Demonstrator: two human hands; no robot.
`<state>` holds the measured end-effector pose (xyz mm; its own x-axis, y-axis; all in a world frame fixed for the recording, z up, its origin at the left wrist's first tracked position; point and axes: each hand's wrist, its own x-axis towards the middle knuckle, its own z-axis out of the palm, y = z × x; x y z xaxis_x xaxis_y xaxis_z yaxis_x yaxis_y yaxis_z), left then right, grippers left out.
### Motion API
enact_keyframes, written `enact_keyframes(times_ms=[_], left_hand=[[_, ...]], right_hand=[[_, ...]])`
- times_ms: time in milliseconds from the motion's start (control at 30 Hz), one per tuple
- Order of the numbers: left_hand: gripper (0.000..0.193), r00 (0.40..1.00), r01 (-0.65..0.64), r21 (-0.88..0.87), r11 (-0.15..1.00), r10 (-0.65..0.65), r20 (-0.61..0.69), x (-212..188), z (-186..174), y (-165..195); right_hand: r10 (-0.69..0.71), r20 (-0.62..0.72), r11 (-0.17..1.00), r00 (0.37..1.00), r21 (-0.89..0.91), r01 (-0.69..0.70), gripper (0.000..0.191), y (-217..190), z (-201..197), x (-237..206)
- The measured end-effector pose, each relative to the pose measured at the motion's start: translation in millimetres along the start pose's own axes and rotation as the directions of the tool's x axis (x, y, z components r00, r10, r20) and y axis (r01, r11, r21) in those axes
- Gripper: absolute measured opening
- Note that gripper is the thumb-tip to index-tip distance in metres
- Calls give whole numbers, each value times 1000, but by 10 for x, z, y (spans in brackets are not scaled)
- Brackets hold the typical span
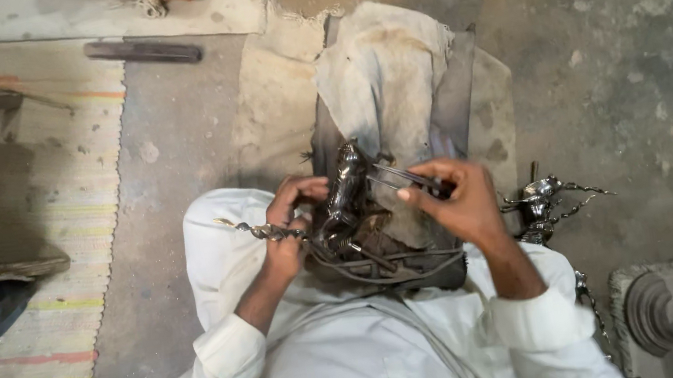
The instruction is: The person sits on the floor shaping silver metal figurines, including a horse and teapot-shaped pieces, held in a leather lap jig. They use pliers to bend and adjust parts, then hold a punch against the metal and strike it with a wooden mallet to form and refine details, repositioning the pieces between strikes.
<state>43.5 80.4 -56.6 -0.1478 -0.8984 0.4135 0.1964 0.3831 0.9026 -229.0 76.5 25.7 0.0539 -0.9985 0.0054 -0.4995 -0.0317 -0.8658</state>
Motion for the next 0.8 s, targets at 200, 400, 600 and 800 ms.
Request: enact_keyframes(times_ms=[200, 400, 600, 800], left_hand=[[19, 904, 123, -462, 878, -292, -313, -90, 345, -15], [19, 937, 53, -506, 861, -219, -274, 225, 526, 400], [21, 991, -1, -104, 995, -13, -137, 372, 693, 962], [42, 810, -579, 415, 702, 439, 388, 844, 895, 663]], right_hand=[[217, -168, 932, 962, 328, -153, 31, 722, 268, -506], [289, -187, 812, 939, 567, -136, 35, 955, 332, -604], [368, -162, 712, 916, 682, -165, 37, 1012, 322, -667], [421, -188, 527, 887, 847, -70, 32, 1029, 234, -639]])
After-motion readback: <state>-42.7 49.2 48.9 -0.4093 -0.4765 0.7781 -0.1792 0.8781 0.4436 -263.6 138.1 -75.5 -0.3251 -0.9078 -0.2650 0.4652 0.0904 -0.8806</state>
